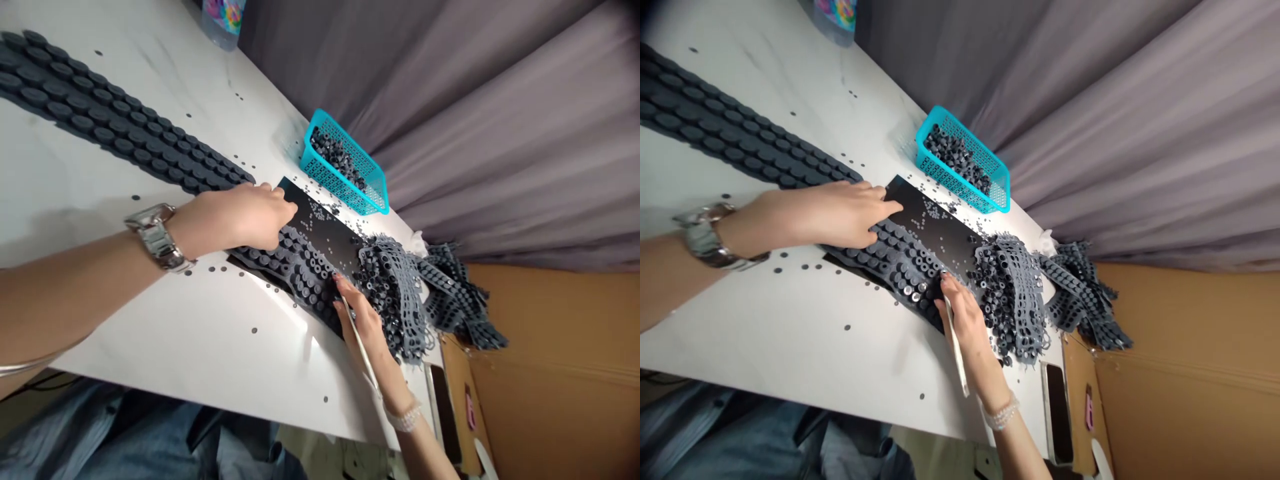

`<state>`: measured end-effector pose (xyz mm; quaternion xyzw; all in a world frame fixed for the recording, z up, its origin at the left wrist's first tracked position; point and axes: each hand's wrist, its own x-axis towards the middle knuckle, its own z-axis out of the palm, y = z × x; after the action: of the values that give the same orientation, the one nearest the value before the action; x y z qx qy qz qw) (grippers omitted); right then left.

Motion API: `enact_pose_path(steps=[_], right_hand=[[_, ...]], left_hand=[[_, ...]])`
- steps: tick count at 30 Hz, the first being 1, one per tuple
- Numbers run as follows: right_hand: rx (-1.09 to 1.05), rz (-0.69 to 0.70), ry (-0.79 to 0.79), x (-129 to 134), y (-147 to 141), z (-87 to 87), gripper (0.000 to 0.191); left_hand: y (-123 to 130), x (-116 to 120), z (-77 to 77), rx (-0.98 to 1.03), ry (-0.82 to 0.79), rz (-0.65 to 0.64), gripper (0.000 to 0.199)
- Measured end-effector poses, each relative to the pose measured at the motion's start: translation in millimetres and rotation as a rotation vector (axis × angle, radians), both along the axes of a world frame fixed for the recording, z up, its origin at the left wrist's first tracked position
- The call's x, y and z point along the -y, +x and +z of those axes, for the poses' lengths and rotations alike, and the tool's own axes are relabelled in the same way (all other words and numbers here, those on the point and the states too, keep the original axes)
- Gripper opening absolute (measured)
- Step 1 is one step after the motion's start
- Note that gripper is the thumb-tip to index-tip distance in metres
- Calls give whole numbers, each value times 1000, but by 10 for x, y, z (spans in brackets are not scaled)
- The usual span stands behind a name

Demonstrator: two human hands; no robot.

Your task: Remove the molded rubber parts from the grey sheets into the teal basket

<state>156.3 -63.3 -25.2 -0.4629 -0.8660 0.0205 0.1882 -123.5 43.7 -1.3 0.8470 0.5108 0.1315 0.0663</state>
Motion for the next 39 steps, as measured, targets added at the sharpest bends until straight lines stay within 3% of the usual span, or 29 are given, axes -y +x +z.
enact_pose_path(steps=[3, 6, 10, 13, 16, 21, 27, 32, 39], right_hand=[[45, 7, 12, 51, 112, -7, 31], [43, 20, 20, 79, 165, 50, 32], [-1, -21, 49, -5, 48, 125, 31], [-21, -27, 125, -165, -96, 124, 26], [24, 57, 162, -316, -195, 106, 23], [140, 171, 167, -395, -263, 116, 19], [174, 188, 193, -396, -291, 63, 21], [178, 192, 214, -408, -289, 34, 22], [131, 185, 191, -398, -302, 83, 24]], left_hand=[[58, -114, 23, -126, -178, -114, 38], [146, -47, 58, -115, 20, -110, 45], [344, 368, 45, -165, 270, -55, 37], [528, 776, -57, -210, 322, -145, 42], [682, 1000, -208, -286, 276, -7, 52], [770, 1019, -298, -355, 212, -6, 59], [789, 1043, -253, -377, 209, -3, 59], [825, 1020, -351, -297, 218, 43, 58], [782, 1036, -457, -288, 265, 13, 56]])
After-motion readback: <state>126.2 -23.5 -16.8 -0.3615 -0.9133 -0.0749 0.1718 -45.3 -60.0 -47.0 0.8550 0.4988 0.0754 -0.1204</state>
